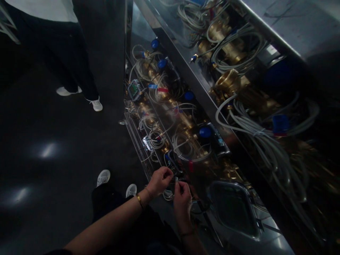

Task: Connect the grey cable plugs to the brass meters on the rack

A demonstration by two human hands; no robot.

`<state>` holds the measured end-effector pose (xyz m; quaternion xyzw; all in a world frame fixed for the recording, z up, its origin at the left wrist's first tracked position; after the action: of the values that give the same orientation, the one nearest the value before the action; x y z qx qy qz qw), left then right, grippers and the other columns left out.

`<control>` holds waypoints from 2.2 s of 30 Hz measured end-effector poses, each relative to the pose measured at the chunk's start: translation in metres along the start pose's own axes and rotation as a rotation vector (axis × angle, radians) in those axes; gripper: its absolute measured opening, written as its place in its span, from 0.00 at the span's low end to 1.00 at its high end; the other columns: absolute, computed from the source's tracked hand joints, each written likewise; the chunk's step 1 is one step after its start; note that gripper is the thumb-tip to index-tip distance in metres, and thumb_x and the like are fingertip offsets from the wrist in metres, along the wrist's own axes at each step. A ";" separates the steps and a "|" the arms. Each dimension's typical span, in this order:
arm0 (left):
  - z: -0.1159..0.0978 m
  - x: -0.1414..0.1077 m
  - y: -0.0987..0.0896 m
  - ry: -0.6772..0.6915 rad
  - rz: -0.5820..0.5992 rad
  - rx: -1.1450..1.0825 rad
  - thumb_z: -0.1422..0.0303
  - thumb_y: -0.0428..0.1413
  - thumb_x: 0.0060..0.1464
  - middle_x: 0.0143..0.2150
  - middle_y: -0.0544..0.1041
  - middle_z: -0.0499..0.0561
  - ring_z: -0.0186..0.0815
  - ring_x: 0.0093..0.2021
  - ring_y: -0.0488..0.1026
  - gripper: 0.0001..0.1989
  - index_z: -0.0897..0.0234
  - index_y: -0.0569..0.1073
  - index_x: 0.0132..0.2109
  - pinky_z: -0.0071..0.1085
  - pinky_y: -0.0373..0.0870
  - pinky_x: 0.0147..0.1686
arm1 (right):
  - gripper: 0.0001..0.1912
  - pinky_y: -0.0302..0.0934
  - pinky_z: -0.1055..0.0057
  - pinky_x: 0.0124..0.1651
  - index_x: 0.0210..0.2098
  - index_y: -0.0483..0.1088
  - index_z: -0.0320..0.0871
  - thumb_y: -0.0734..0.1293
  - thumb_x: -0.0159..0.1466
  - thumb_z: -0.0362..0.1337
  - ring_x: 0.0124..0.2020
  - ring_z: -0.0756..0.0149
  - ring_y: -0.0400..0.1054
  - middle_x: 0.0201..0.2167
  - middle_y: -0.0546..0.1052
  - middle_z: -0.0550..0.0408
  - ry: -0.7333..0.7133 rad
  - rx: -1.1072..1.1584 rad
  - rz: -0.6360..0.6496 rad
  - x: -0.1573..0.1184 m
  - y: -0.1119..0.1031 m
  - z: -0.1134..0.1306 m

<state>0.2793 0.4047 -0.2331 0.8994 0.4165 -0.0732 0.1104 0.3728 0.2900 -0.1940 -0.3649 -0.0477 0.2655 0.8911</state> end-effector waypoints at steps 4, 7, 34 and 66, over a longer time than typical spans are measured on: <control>-0.018 -0.006 -0.014 0.167 0.027 0.276 0.72 0.52 0.55 0.36 0.70 0.50 0.29 0.32 0.67 0.05 0.65 0.73 0.34 0.25 0.63 0.32 | 0.16 0.59 0.68 0.38 0.34 0.70 0.42 0.60 0.65 0.48 0.32 0.64 0.68 0.30 0.76 0.50 -0.276 -0.218 -0.034 0.000 -0.005 0.009; -0.025 -0.008 -0.013 0.195 0.083 0.362 0.73 0.51 0.56 0.34 0.70 0.50 0.29 0.30 0.66 0.06 0.65 0.73 0.34 0.25 0.62 0.31 | 0.14 0.59 0.69 0.38 0.36 0.70 0.41 0.60 0.67 0.45 0.33 0.65 0.69 0.31 0.77 0.49 -0.407 -0.317 -0.066 0.000 -0.007 0.014; -0.033 -0.005 -0.009 0.215 0.051 0.338 0.77 0.52 0.53 0.34 0.71 0.50 0.28 0.30 0.67 0.06 0.67 0.73 0.35 0.23 0.61 0.30 | 0.11 0.60 0.69 0.35 0.34 0.72 0.40 0.62 0.67 0.40 0.30 0.64 0.70 0.29 0.77 0.49 -0.541 -0.341 -0.118 -0.003 -0.009 0.035; -0.025 0.000 -0.006 0.130 0.073 0.295 0.75 0.52 0.53 0.34 0.75 0.50 0.31 0.34 0.71 0.06 0.66 0.74 0.34 0.26 0.65 0.36 | 0.06 0.61 0.73 0.35 0.36 0.70 0.41 0.62 0.67 0.36 0.32 0.67 0.71 0.32 0.77 0.54 -0.697 -0.430 -0.092 -0.007 -0.005 0.034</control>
<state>0.2752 0.4148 -0.2098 0.9232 0.3747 -0.0712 -0.0477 0.3596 0.3053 -0.1652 -0.4287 -0.4172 0.3168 0.7360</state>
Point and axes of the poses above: each hand's wrist, its own x-axis towards the middle knuckle, its own y-axis out of the palm, z = x × y, the point moved 6 cm from there along x, towards the middle knuckle
